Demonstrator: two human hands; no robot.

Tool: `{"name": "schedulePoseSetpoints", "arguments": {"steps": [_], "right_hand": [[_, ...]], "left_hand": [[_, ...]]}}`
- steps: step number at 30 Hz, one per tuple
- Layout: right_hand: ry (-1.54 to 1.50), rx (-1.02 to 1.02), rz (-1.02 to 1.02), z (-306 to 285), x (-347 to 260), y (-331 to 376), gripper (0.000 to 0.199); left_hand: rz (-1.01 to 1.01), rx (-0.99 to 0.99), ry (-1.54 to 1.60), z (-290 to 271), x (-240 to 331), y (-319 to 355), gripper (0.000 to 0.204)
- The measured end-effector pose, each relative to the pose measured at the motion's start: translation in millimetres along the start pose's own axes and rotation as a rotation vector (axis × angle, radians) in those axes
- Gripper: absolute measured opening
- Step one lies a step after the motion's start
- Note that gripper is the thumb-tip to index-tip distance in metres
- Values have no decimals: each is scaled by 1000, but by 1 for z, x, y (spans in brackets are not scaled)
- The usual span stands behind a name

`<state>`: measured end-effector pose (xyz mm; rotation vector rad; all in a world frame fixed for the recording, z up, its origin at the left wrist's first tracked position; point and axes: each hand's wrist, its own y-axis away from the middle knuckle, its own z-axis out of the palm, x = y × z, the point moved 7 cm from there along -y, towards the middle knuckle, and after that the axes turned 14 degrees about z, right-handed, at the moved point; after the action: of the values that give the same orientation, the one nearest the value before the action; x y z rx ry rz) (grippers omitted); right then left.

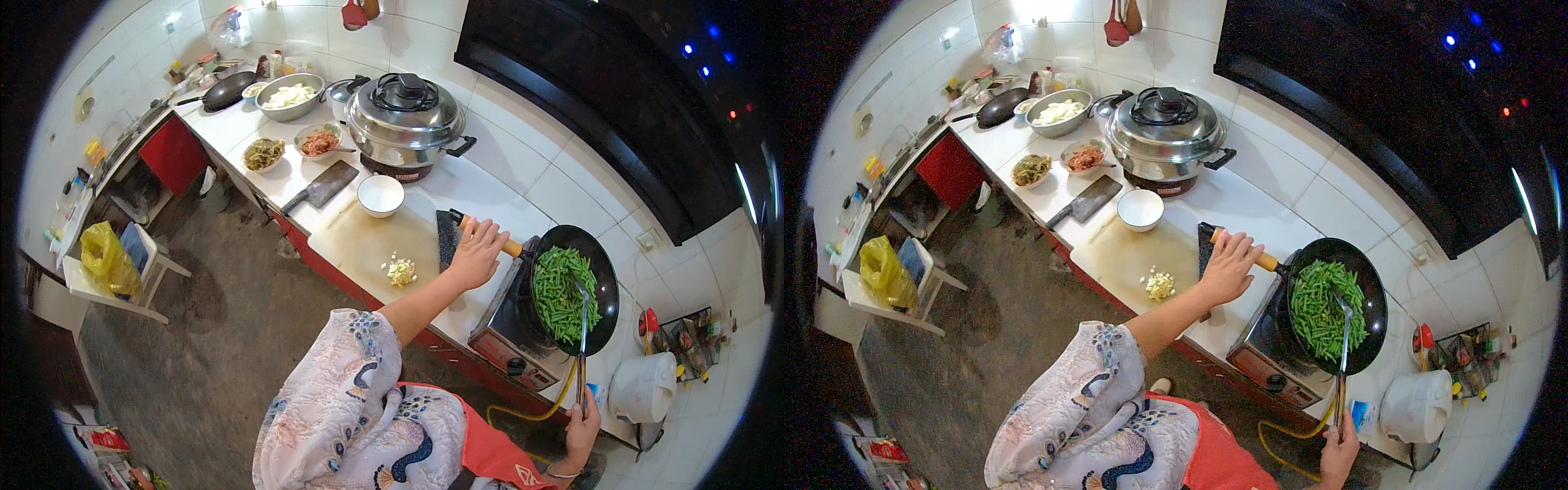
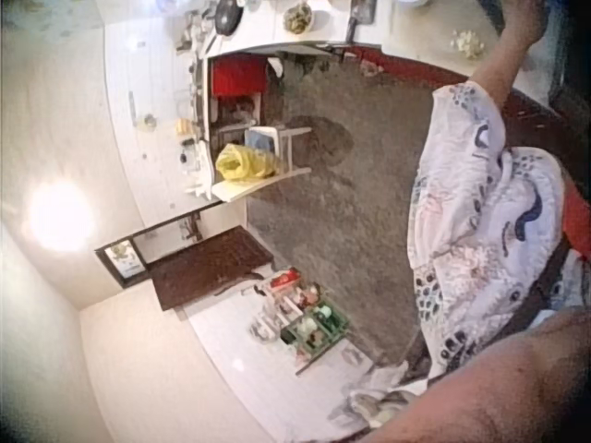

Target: The person stir-fries green beans in a wok on a gas stove using a spatula. They briefly move a green colander and a white bowl to the sink area before returning to continue cooking the vegetables.

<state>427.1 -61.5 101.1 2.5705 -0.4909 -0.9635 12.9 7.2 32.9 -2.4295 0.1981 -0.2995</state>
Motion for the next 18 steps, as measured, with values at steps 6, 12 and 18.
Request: {"name": "schedulePoseSetpoints", "arguments": {"steps": [6,12,18], "right_hand": [[59,90,-444,8,48,-72,55],[89,-120,-384,7,45,-85,63],[-98,-345,-298,6,25,-72,73]], "left_hand": [[6,-7,-68,0,4,-2,69],[-15,-8,-156,5,4,-2,68],[-75,-73,-184,7,11,-4,71]]}}
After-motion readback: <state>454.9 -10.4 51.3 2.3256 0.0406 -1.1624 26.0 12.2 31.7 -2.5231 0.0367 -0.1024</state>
